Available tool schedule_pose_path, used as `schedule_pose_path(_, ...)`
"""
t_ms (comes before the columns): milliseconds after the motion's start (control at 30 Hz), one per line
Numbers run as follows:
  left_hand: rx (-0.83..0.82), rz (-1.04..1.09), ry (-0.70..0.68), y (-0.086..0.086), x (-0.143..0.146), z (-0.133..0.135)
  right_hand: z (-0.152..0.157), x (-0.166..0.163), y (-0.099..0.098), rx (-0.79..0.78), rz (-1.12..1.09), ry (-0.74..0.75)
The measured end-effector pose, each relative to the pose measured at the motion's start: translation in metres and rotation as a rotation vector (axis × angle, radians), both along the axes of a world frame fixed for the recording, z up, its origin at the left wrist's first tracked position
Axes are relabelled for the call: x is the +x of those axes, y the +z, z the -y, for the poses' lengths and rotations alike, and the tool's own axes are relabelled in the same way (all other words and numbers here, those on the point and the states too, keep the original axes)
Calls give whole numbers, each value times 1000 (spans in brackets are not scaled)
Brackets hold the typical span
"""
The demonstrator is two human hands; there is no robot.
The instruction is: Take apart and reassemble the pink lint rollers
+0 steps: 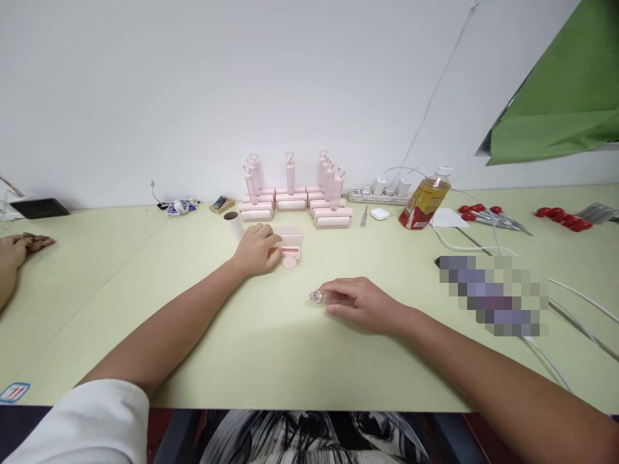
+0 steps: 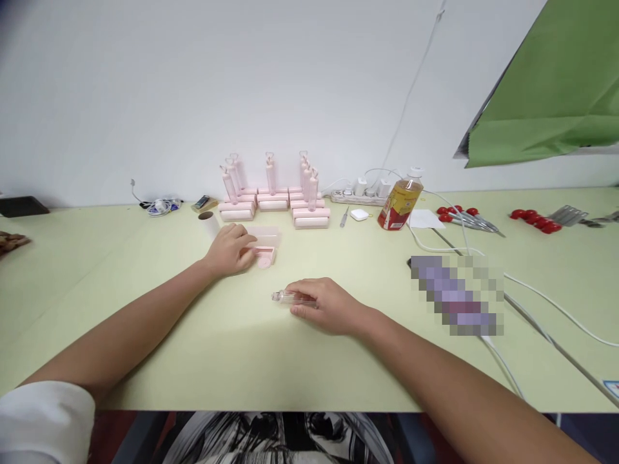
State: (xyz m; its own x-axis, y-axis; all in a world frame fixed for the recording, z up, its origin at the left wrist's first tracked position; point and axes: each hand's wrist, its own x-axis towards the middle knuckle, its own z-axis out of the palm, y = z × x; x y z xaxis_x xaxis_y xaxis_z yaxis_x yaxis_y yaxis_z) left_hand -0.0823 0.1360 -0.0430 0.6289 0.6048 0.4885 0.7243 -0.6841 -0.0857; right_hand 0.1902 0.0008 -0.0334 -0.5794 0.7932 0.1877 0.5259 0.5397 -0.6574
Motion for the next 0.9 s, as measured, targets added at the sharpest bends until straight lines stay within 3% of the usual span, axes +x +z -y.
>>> schedule_pose_path(233,-103,-46,-79,17,13,-13,-1,2,-2,-37,-45,-3)
schedule_pose_path(367,-208,-49,-34,12,17,-9,-1,2,-1,-60,-61,-11)
schedule_pose_path(600,-163,19,99,3,18,12,-3,2,-5,-53,-86,-29)
schedule_pose_path(900,-256,66,156,-2,11,19,-3,-1,-3,-42,-83,-90)
